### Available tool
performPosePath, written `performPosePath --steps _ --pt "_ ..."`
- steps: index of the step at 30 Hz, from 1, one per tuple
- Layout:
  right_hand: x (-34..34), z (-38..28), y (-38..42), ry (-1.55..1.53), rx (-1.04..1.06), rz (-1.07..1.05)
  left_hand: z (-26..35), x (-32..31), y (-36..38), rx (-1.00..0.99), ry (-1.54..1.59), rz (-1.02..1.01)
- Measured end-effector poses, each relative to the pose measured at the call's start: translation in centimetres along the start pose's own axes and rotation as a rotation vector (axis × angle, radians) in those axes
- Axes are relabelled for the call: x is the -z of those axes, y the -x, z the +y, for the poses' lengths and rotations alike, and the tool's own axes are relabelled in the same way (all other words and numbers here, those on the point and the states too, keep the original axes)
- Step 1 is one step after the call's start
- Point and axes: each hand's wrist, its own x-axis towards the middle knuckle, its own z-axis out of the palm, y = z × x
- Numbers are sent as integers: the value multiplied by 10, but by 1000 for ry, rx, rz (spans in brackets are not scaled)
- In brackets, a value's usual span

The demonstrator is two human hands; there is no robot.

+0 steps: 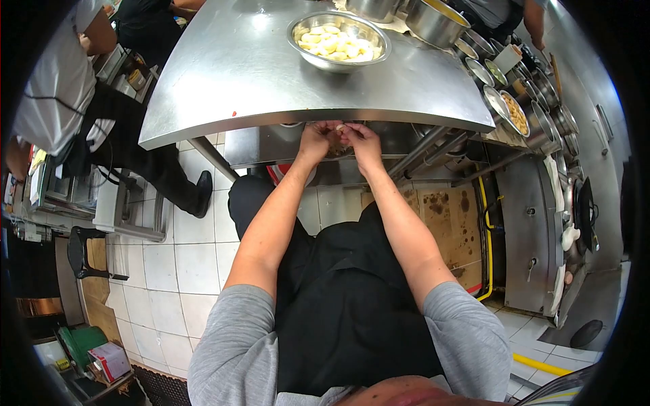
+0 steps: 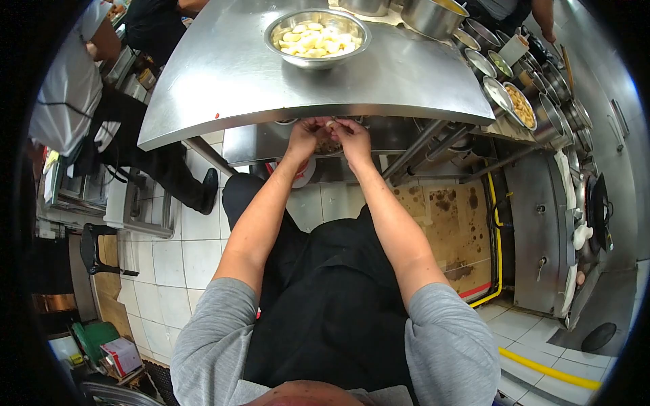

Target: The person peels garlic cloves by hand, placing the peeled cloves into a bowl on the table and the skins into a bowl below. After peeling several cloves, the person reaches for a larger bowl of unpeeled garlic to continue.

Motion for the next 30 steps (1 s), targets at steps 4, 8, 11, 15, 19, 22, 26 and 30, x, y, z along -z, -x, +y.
performPosePath --steps 4,8,11,15,19,22,26,30 --pt "9 -12 8 -76 -37 -48 20 -10 13 23 -16 -19" --pt "16 -31 26 -169 -128 -127 46 -20 32 96 46 -48" --pt "13 -48 46 -192 -96 -87 58 -25 47 145 124 -73" --pt "20 -54 69 -103 -27 -66 51 -31 67 108 115 -88" --pt "27 -57 87 -93 -1 -111 52 -38 81 132 161 -87" --pt "31 -64 96 -95 -31 -134 54 -39 84 139 199 -101" --pt "36 -70 104 -51 -47 -179 52 -37 85 145 175 -170" --pt "38 -75 107 -36 -73 -173 55 -40 86 136 189 -193"
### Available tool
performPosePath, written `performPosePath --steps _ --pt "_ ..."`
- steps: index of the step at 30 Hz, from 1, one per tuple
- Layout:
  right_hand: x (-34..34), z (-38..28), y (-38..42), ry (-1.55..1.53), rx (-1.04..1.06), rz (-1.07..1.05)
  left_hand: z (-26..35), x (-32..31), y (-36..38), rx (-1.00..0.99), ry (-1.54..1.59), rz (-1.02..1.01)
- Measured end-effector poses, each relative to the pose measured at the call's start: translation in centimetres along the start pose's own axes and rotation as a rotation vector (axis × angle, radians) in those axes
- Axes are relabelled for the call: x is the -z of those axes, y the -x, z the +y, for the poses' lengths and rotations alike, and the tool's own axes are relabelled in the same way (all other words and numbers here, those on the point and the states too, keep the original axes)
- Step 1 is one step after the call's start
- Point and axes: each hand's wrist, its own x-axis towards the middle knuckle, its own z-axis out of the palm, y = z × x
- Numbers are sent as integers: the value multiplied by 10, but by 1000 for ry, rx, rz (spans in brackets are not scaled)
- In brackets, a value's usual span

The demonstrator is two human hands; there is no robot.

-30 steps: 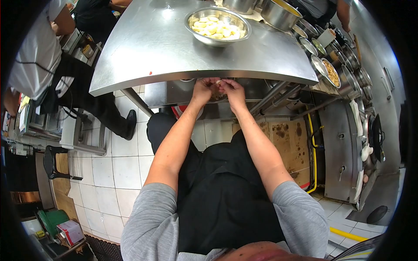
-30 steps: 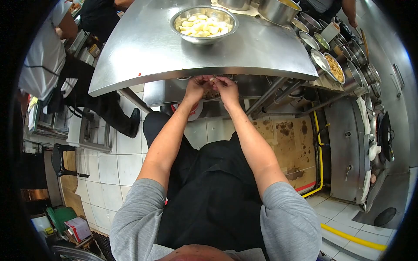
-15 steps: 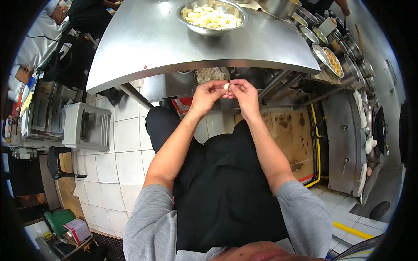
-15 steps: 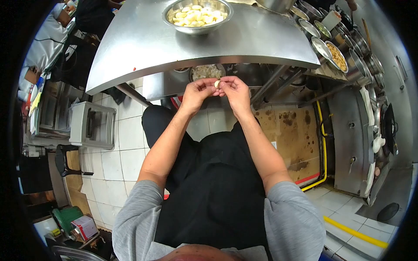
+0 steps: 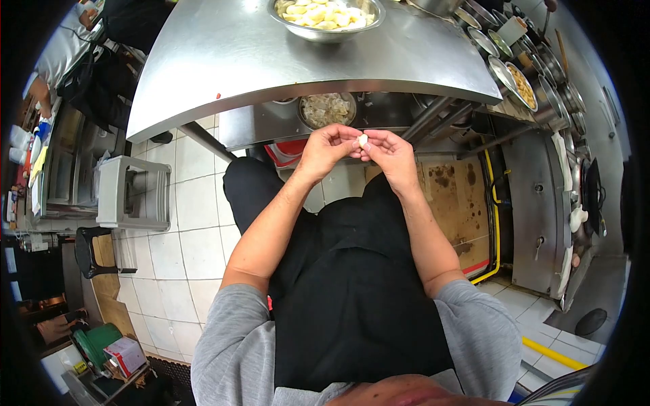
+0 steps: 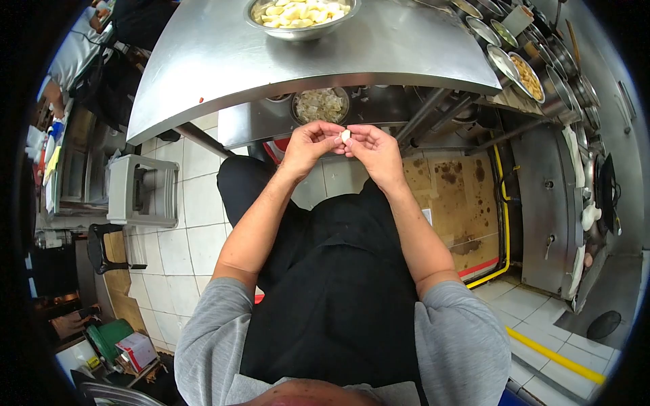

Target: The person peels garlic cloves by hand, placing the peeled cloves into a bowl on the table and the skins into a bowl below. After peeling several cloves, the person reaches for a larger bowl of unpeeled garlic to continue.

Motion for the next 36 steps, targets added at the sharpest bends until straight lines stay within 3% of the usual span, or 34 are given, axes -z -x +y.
performPosePath --steps 13,36 --pt "3 8 1 57 52 -14 -7 -2 0 -18 -48 -15" --pt "-3 8 0 153 76 62 -16 1 -4 13 131 -52"
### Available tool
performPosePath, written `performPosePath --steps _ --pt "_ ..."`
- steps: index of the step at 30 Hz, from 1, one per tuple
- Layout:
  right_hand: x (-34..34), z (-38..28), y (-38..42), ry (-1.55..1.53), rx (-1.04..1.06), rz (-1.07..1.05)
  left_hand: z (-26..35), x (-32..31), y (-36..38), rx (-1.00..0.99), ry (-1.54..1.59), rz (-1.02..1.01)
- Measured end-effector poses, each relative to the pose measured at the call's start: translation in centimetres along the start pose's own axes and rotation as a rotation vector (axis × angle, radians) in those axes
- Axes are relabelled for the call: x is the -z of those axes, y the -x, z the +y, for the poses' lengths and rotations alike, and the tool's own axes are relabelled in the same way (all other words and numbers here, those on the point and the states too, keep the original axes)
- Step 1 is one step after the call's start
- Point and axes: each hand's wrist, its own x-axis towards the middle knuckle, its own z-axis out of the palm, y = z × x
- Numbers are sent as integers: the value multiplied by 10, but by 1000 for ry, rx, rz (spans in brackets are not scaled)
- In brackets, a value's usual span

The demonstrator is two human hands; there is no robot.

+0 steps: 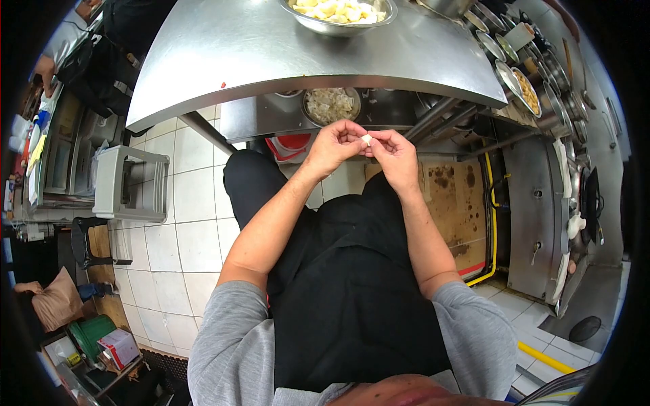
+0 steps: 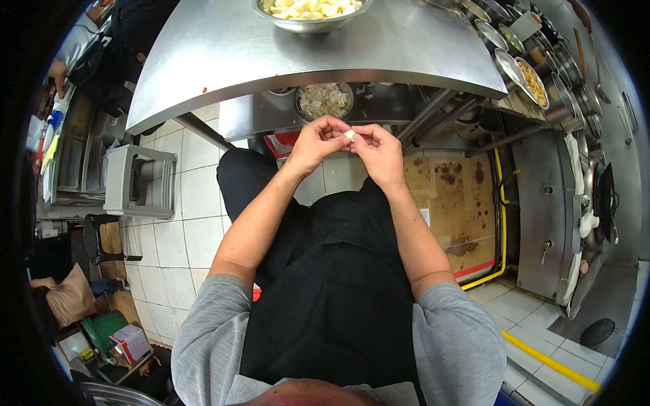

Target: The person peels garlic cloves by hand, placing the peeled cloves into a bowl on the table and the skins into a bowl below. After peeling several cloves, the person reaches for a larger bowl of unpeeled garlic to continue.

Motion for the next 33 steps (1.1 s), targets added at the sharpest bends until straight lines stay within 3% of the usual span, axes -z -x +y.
performPosePath --steps 3,5,8,24,27,29,33 --pt "-4 -2 1 21 28 31 -1 0 0 12 -62 29" --pt "-6 -3 1 320 133 108 -7 3 -1 -9 -121 42" --pt "-8 -2 0 376 143 127 -7 3 -2 -18 -201 61" --pt "-19 13 -8 372 175 243 -16 2 -6 -112 -191 149" --pt "-12 21 -13 195 174 216 -15 0 -6 -98 -102 130" --pt "-9 19 -15 -10 32 135 -17 4 -7 -90 -103 123" --pt "-7 14 -14 36 -5 88 -14 6 -6 -65 -151 131"
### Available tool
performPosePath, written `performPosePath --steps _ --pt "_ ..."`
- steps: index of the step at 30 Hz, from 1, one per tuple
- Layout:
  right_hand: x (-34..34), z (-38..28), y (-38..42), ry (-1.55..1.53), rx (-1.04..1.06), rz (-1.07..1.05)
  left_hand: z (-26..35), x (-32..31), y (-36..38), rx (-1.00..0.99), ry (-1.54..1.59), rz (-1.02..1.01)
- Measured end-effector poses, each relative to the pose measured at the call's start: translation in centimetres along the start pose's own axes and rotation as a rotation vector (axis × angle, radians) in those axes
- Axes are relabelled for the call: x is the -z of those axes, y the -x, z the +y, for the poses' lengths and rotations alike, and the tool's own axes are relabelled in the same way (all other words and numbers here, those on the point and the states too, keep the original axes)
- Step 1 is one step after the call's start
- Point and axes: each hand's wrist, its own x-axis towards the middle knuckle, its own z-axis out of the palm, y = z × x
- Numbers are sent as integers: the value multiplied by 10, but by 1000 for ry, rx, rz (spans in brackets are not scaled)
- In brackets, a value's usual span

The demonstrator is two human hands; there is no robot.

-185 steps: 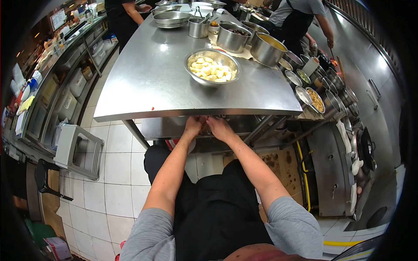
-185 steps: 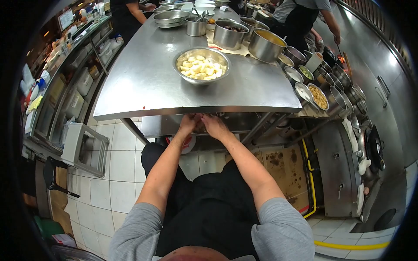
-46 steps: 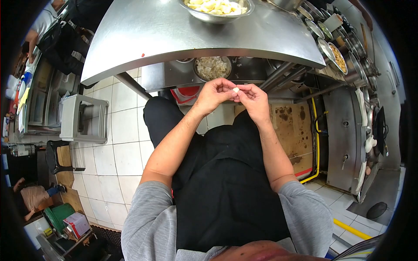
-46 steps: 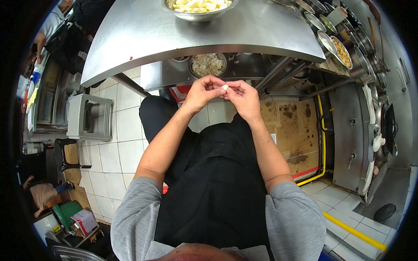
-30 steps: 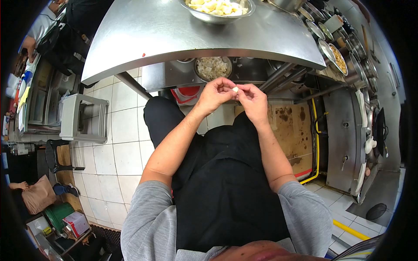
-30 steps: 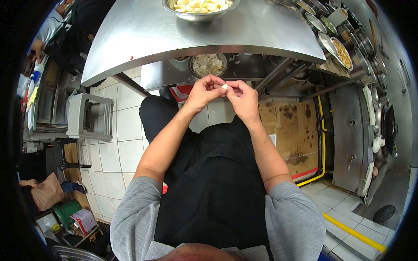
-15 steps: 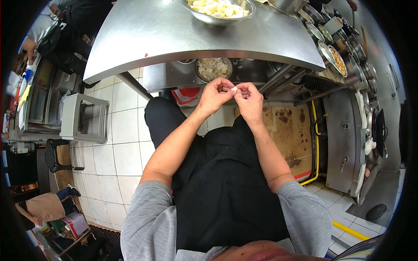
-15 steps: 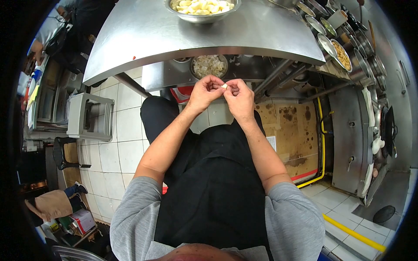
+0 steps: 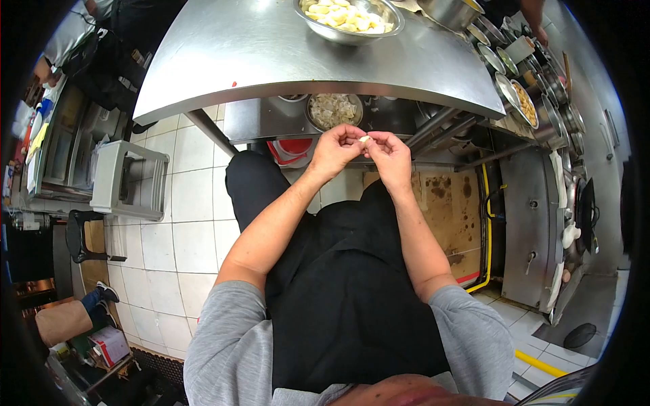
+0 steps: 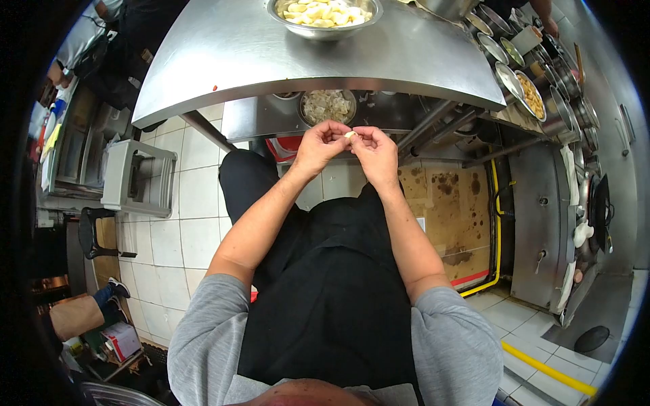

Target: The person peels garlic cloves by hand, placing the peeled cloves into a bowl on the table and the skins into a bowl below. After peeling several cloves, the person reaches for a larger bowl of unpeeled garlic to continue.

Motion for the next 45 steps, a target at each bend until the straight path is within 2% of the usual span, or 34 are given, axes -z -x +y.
performPosePath --steps 7,17,25,31,36,45 --pt "2 -5 2 70 51 -12 3 -2 2 -11 1 -25" --pt "-3 1 6 224 143 81 7 -5 6 -41 -215 3" --pt "2 9 4 150 117 61 5 -5 5 -37 -242 -2" --pt "6 -2 4 45 43 5 0 -5 3 -34 -9 -46" --pt "6 -8 6 8 23 -29 5 -3 5 -29 -135 -29" --pt "10 -11 10 136 44 -38 5 -2 5 -24 -264 -68"
